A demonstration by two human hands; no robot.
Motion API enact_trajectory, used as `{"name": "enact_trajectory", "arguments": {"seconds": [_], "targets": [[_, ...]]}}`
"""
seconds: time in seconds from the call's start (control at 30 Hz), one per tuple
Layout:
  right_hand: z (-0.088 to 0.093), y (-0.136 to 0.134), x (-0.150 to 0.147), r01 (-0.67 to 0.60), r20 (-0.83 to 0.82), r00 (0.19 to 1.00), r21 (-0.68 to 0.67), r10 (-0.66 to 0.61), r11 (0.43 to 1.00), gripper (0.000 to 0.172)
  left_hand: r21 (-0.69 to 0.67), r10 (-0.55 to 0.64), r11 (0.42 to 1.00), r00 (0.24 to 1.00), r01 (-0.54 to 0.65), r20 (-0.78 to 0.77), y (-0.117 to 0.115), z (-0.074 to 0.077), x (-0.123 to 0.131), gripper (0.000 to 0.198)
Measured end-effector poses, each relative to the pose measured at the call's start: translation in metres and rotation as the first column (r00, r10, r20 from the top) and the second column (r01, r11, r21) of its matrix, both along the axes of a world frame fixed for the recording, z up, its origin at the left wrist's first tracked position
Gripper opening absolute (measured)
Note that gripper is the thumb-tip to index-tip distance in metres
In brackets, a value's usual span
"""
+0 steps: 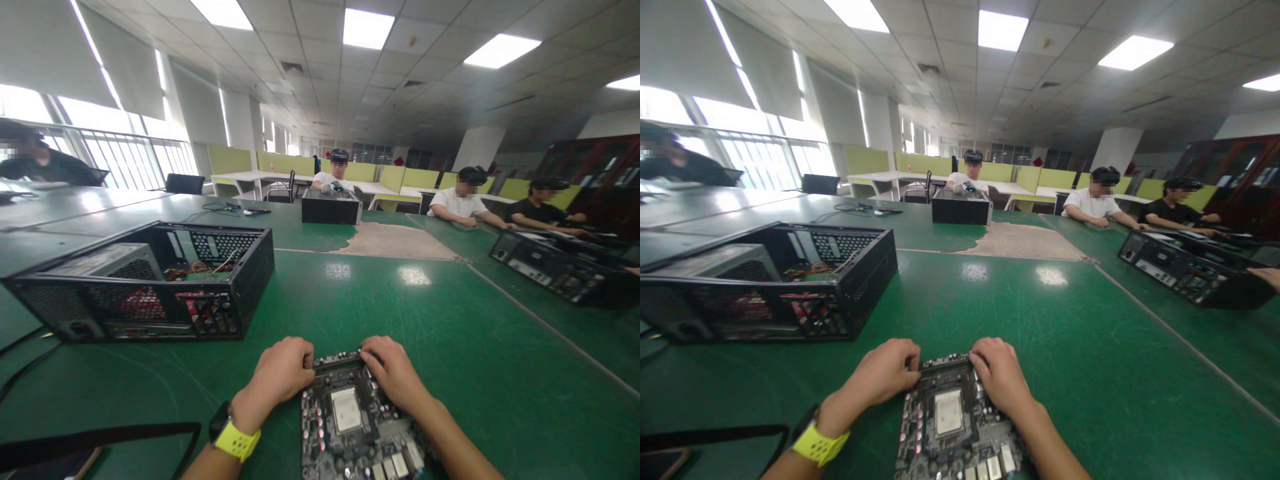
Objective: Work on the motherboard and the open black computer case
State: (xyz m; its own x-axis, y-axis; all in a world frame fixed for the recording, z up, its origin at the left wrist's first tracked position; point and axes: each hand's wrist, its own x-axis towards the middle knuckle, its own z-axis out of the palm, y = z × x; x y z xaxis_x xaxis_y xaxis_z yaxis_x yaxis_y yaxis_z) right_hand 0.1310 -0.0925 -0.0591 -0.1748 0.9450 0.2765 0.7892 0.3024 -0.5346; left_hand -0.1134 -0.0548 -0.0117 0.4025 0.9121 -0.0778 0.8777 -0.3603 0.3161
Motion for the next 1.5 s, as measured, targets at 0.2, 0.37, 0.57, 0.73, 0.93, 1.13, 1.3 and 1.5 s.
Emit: {"name": "enact_trajectory", "arguments": {"seconds": [0.2,0.37,0.57,0.73,0.93,1.13,1.3,1.5], "targets": [[0.001,-0.001,-0.001,0.001,0.005,1.000,-0.019,-0.001,1.000,0.021,0.009,-0.016,1.000,1.000,0.016,-0.004,0.001,-0.002,0.001,0.005],[-0.002,0.000,0.001,0.011,0.002,1.000,-0.018,-0.011,1.000,0.022,-0.033,-0.047,0.998,0.994,0.051,0.101,0.005,-0.004,-0.002,0.010],[0.028,-0.022,-0.028,0.071,0.080,0.994,0.048,-0.075,0.996,0.026,0.001,0.109,0.993,0.929,-0.117,0.354,0.022,-0.025,-0.009,0.047],[0.012,-0.061,-0.084,-0.108,0.210,0.969,-0.112,0.130,0.988,0.043,-0.030,0.188,0.981,0.919,-0.189,0.348,0.033,-0.045,-0.016,0.053],[-0.041,-0.080,-0.114,-0.006,0.251,0.966,-0.210,0.060,0.978,0.045,-0.035,0.210,0.977,0.914,-0.211,0.348,0.034,-0.047,-0.017,0.052],[-0.032,-0.066,-0.097,-0.082,0.251,0.953,-0.320,0.168,0.944,0.058,-0.041,0.216,0.976,0.919,-0.215,0.329,0.033,-0.045,-0.016,0.051],[-0.002,-0.037,-0.038,0.093,0.309,0.950,-0.132,-0.048,0.987,0.061,-0.038,0.215,0.976,0.925,-0.214,0.313,0.033,-0.047,-0.018,0.048],[-0.011,0.031,0.145,0.468,0.454,0.797,-0.046,-0.399,0.882,0.049,-0.009,0.207,0.978,0.950,-0.211,0.234,0.025,-0.041,-0.014,0.040]]}}
